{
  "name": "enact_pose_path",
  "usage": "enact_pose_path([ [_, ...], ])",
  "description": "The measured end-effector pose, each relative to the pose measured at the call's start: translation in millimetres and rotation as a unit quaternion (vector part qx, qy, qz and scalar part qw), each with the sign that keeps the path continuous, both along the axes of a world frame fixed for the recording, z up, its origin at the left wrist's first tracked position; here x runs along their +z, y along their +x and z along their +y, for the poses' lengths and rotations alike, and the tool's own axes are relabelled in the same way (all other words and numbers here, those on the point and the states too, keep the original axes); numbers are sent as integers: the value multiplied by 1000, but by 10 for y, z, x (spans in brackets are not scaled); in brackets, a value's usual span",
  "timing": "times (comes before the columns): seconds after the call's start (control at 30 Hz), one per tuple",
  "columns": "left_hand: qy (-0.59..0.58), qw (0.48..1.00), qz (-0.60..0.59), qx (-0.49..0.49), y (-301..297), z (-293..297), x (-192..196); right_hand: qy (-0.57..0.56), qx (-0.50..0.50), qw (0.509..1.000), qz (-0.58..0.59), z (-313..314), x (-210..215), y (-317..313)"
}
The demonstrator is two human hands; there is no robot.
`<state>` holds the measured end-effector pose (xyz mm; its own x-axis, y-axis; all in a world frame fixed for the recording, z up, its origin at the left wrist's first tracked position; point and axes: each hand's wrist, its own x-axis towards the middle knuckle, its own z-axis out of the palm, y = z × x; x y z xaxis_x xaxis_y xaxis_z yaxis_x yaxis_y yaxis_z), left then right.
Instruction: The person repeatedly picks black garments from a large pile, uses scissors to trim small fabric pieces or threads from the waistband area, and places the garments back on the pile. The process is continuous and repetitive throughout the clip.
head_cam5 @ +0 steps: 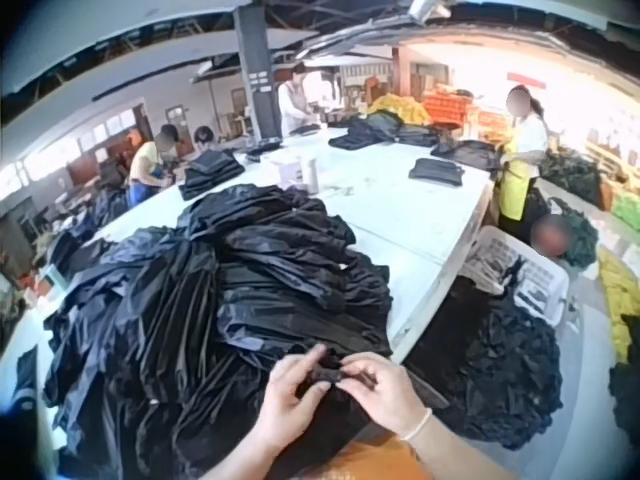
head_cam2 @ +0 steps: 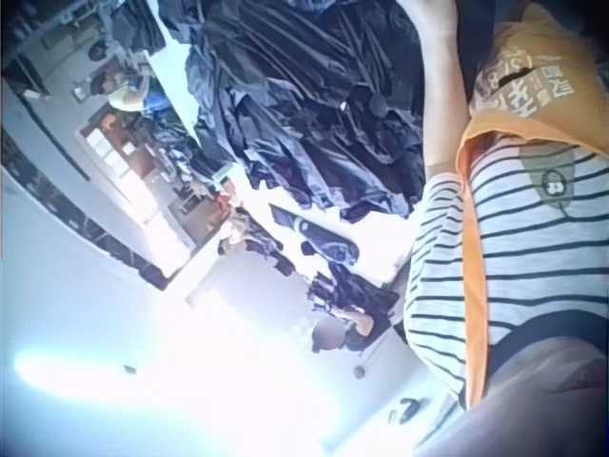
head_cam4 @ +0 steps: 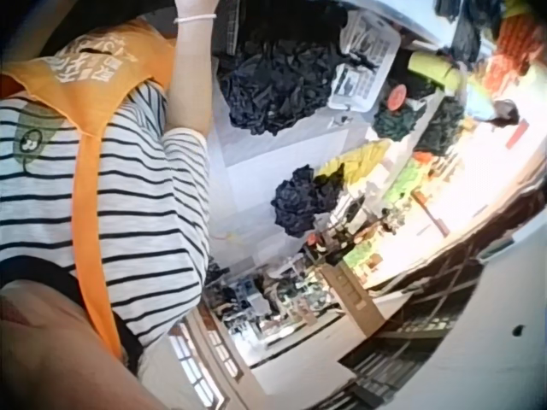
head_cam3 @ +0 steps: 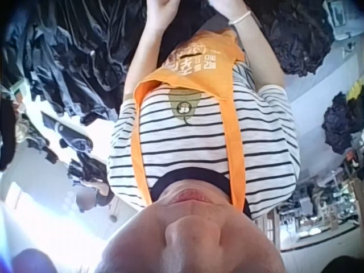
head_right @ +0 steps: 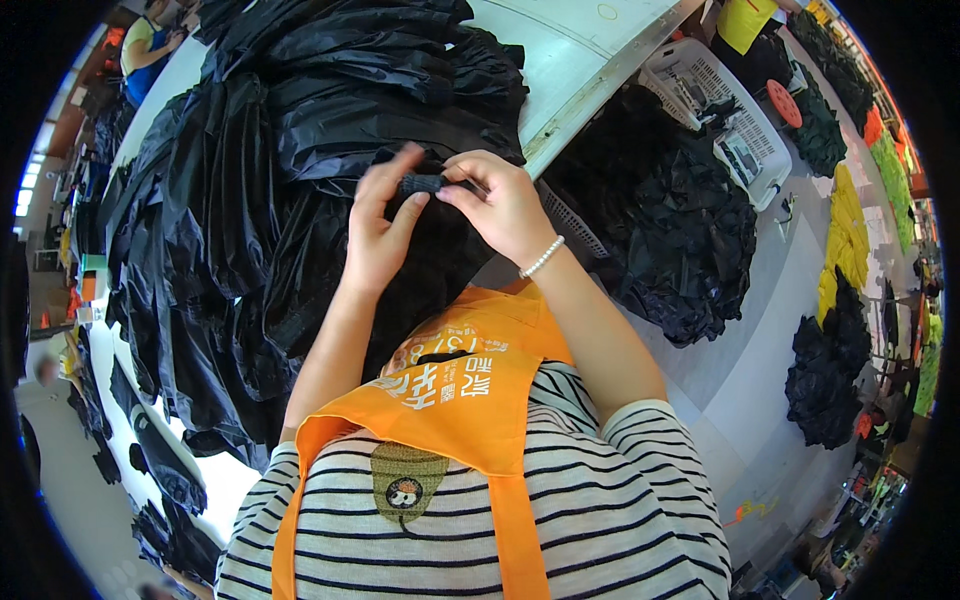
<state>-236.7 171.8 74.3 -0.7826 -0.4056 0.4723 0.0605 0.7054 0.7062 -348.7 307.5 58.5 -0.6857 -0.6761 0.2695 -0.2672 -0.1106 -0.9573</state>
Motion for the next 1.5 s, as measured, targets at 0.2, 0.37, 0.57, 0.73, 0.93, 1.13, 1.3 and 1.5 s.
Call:
enact_pose_path([
  [0.2, -108, 982, 95, 121, 137, 263, -129, -80, -97, 988, 94, -275, 242, 121],
  [0.37, -34, 975, 147, 161, -4, 203, -99, -107, 1, 982, 158, -304, 373, 245],
  [0.57, 130, 990, 19, 49, 276, -181, -85, -14, 98, 938, 333, -127, 724, -102],
  [0.73, 427, 884, 4, -188, 407, -202, 220, -25, 119, 940, 320, -300, 883, -270],
  [0.93, 215, 963, 95, -134, 396, -154, 245, -40, 197, 967, 156, -830, 513, -217],
  [1.13, 221, 971, 70, -59, 313, -137, 287, -64, 208, 969, -113, -941, 97, -89],
  [1.3, 366, 928, 67, -30, 189, -128, 166, -75, 51, 987, -134, -604, 203, -284],
  [1.5, 373, 927, -33, -21, 153, -148, 205, -58, 86, 979, 175, -306, 494, -79],
])
